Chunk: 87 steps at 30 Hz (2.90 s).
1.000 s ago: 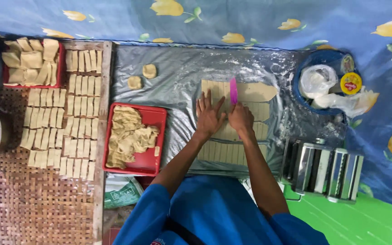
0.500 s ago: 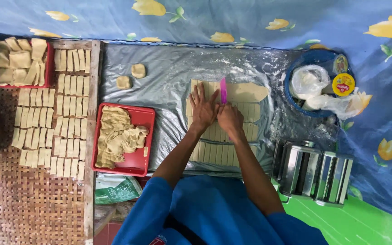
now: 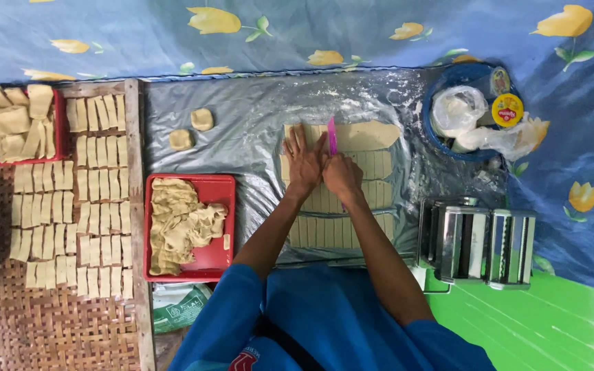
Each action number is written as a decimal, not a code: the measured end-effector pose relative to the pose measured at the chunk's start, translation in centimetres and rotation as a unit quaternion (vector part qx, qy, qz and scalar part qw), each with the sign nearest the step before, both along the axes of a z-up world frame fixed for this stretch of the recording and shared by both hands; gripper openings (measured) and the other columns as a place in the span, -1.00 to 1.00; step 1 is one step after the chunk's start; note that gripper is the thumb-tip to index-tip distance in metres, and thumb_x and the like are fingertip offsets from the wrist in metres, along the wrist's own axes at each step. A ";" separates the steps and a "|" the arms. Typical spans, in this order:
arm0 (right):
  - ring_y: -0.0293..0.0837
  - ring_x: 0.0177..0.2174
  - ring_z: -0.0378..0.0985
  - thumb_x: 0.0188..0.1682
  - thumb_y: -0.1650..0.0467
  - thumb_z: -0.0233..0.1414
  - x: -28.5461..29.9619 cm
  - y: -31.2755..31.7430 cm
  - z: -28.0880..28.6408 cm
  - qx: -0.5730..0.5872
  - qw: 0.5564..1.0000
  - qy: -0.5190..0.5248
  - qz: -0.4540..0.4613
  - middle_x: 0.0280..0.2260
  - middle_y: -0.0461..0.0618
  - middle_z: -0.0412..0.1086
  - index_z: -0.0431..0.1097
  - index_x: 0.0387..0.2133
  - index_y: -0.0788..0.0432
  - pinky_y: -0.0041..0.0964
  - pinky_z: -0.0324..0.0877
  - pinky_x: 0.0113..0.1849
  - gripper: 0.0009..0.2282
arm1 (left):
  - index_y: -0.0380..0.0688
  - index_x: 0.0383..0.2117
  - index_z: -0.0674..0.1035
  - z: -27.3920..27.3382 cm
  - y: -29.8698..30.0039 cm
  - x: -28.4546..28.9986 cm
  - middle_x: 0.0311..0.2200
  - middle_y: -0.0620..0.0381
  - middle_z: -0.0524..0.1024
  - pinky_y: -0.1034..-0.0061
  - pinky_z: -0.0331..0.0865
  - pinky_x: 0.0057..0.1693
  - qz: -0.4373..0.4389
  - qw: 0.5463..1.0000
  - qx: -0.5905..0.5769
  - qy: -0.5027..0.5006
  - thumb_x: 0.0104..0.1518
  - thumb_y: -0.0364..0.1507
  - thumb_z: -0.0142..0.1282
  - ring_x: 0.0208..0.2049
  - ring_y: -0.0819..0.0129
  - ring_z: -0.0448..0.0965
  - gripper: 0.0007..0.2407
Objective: Cutting dough into rectangular pieces using a scraper and arranging them on a tray and a woven mat.
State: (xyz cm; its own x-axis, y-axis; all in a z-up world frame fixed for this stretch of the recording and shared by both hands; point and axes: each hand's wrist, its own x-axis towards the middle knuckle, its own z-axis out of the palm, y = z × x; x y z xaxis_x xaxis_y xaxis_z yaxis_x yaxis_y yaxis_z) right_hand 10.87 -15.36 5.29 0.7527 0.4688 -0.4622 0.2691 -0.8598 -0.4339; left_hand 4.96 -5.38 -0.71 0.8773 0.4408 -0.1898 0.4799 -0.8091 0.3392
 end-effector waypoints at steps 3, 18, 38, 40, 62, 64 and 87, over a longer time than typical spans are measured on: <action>0.27 -0.42 0.66 0.09 0.32 -0.15 -0.2 0.1 0.6 -0.001 1.000 -0.017 0.001 -0.50 0.28 0.55 0.55 -0.44 0.33 0.22 0.46 -0.35 -0.64 | 0.49 0.38 0.19 0.2 0.1 0.0 0.46 -0.29 -0.23 -0.24 -0.29 0.42 -0.001 1.000 0.012 0.004 0.27 -0.09 -0.10 0.47 -0.32 -0.35 -0.50; 0.36 -0.38 0.65 0.13 0.27 -0.26 -2.8 -4.3 -1.5 -0.068 0.997 0.002 0.033 -0.45 0.36 0.51 0.49 -0.25 0.37 0.27 0.48 -0.31 -0.58 | 0.49 0.30 0.34 0.7 0.3 -0.6 0.46 -0.22 -0.22 -0.29 -0.31 0.42 0.029 0.997 -0.041 -0.052 0.22 -0.16 -0.06 0.47 -0.25 -0.34 -0.55; 0.30 -0.37 0.66 0.09 0.32 -0.19 -0.4 0.7 1.5 -0.021 1.000 -0.001 -0.005 -0.46 0.33 0.55 0.53 -0.34 0.38 0.19 0.44 -0.37 -0.62 | 0.53 0.31 0.30 -0.1 0.1 -0.6 0.46 -0.29 -0.24 -0.33 -0.38 0.40 0.007 1.000 -0.009 -0.025 0.26 -0.16 -0.04 0.47 -0.31 -0.35 -0.56; 0.28 -0.34 0.67 0.10 0.35 -0.18 0.0 1.0 1.0 -0.044 0.999 -0.021 0.015 -0.43 0.32 0.57 0.54 -0.31 0.39 0.17 0.48 -0.37 -0.64 | 0.54 0.33 0.27 -0.1 0.2 -0.6 0.46 -0.30 -0.23 -0.34 -0.37 0.40 0.000 1.000 0.004 -0.012 0.26 -0.16 -0.05 0.47 -0.31 -0.35 -0.55; 0.42 -0.29 0.62 0.14 0.26 -0.30 -1.9 -4.2 2.8 -0.050 0.995 0.079 0.029 -0.34 0.45 0.53 0.46 -0.11 0.47 0.34 0.46 -0.20 -0.52 | 0.48 0.26 0.39 0.6 -0.3 -0.3 0.44 -0.26 -0.13 -0.37 -0.35 0.38 0.026 0.999 -0.014 -0.038 0.21 -0.12 -0.02 0.47 -0.26 -0.26 -0.57; 0.37 -0.32 0.63 0.14 0.26 -0.33 -1.3 -4.0 2.8 -0.052 0.995 0.080 0.022 -0.36 0.43 0.53 0.48 -0.14 0.46 0.31 0.47 -0.21 -0.50 | 0.51 0.29 0.34 0.4 -0.4 0.2 0.44 -0.27 -0.12 -0.38 -0.35 0.38 0.025 0.999 -0.011 -0.035 0.21 -0.13 -0.02 0.47 -0.27 -0.24 -0.55; 0.30 -0.34 0.67 0.16 0.25 -0.33 1.4 -3.2 -0.5 -0.054 0.998 -0.024 0.004 -0.35 0.37 0.55 0.45 -0.18 0.34 0.22 0.49 -0.28 -0.57 | 0.51 0.33 0.26 0.3 -1.3 1.7 0.47 -0.23 -0.29 -0.36 -0.38 0.40 0.000 1.000 -0.006 -0.015 0.24 -0.08 -0.07 0.48 -0.25 -0.35 -0.52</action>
